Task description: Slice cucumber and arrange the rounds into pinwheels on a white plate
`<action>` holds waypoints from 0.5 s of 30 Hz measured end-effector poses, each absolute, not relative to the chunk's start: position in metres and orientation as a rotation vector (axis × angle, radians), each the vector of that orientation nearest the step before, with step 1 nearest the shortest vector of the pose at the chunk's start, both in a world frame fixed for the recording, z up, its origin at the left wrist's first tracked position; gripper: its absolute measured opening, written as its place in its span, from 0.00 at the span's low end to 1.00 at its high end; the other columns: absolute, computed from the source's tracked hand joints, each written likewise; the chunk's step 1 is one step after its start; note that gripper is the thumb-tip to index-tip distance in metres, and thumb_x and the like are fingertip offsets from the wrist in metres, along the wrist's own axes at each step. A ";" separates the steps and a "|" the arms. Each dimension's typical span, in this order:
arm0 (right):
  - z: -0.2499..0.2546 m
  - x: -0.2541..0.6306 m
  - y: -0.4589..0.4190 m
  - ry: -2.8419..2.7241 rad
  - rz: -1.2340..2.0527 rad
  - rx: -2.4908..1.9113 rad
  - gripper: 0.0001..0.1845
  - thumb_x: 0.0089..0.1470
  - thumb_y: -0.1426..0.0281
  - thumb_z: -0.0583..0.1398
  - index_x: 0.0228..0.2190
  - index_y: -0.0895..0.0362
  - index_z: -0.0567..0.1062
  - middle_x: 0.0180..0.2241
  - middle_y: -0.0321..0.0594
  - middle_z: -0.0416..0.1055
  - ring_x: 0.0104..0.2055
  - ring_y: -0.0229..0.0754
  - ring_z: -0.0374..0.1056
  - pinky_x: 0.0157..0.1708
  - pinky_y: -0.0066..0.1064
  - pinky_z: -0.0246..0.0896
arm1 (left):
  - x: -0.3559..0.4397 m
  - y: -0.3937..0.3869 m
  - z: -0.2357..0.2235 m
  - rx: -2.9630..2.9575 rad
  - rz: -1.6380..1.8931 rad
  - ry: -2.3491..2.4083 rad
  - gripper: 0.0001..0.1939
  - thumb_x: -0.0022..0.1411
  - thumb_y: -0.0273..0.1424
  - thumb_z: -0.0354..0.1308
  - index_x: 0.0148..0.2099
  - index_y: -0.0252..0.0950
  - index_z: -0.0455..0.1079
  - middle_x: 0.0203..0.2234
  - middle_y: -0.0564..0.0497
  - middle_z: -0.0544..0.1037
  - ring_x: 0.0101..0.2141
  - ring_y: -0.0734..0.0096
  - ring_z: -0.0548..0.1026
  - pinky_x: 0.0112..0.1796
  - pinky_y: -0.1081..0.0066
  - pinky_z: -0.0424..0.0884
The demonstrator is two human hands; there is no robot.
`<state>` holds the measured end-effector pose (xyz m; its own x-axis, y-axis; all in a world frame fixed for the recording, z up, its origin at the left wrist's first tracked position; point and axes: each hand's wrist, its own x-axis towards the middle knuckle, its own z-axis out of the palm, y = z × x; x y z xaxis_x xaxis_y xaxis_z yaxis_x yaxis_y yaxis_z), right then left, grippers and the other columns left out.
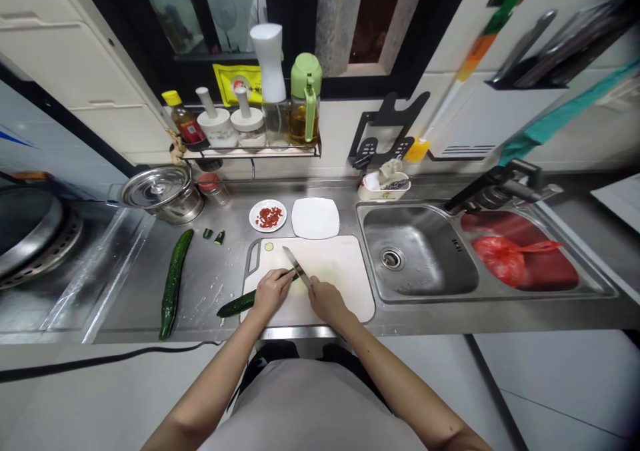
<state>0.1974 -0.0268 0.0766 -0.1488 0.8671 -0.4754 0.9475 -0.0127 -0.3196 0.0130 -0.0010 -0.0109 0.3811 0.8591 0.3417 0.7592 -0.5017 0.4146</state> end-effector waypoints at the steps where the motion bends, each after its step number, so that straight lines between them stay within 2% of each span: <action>1: 0.076 0.197 -0.027 2.100 -0.884 1.950 0.16 0.65 0.71 0.45 0.49 0.60 0.65 0.38 0.50 0.75 0.43 0.47 0.72 0.37 0.32 0.58 | 0.013 -0.001 -0.011 2.454 0.768 1.458 0.14 0.67 0.32 0.52 0.50 0.44 0.76 0.41 0.48 0.78 0.41 0.68 0.73 0.43 0.68 0.73; 15: 0.081 0.191 -0.028 2.059 -0.913 1.938 0.17 0.65 0.71 0.44 0.50 0.61 0.64 0.40 0.51 0.74 0.44 0.48 0.72 0.40 0.35 0.61 | 0.016 -0.003 -0.007 2.370 0.715 1.483 0.14 0.68 0.32 0.51 0.50 0.44 0.76 0.42 0.47 0.78 0.44 0.67 0.73 0.46 0.66 0.73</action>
<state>0.1907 -0.0279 0.0812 -0.1408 0.8456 -0.5149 0.9494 -0.0322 -0.3124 0.0156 -0.0026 -0.0072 0.3599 0.8930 0.2702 0.7675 -0.4480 0.4584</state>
